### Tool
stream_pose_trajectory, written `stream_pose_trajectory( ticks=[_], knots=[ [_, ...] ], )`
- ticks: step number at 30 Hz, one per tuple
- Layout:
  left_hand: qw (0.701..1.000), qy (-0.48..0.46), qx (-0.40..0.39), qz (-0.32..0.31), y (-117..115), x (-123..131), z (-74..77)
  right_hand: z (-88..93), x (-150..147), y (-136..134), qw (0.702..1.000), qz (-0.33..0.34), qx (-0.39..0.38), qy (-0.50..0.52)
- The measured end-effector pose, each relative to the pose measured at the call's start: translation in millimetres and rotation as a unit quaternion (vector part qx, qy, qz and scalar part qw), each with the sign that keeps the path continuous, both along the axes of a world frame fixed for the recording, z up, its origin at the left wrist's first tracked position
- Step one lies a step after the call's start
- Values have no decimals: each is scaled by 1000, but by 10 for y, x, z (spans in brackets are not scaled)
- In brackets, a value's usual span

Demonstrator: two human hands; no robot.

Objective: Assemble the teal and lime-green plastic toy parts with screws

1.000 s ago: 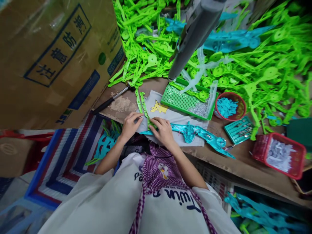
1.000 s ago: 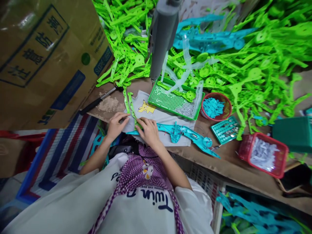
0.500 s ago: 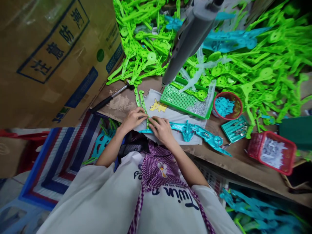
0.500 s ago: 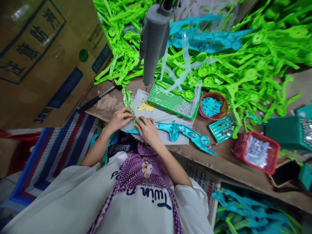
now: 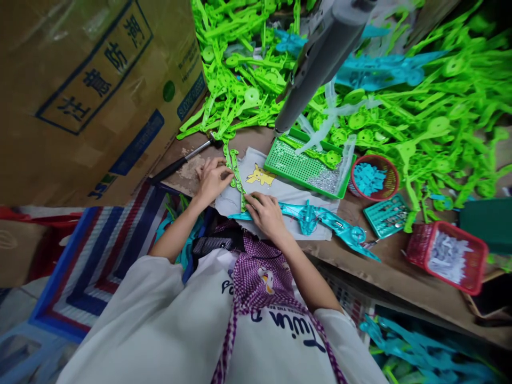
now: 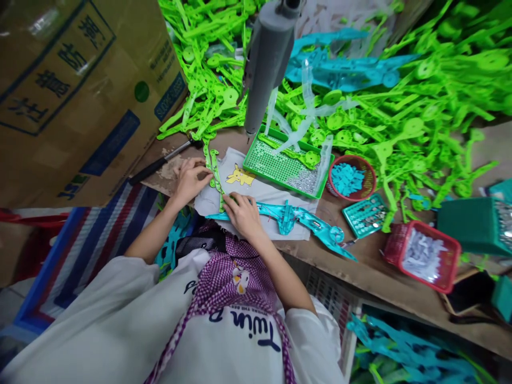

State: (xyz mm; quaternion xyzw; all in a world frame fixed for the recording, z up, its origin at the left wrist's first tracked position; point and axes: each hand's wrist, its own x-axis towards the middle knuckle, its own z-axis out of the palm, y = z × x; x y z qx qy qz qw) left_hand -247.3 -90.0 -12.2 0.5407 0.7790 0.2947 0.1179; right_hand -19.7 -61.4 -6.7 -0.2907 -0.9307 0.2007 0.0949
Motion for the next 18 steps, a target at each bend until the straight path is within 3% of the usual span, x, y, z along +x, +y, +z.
stream_pose_trajectory(
  ticks=[7,12,18],
  knots=[
    [1000,-5,-2,20,126,84,36,11,-21,5,1000,3,6,-7],
    [999,-17,-45,25,287,66,17,6,-40,3,1000,-6,19,-16],
    [997,-50,-25,-60,168,-155,-59,0,-34,11,1000,-4,22,-10]
  ],
)
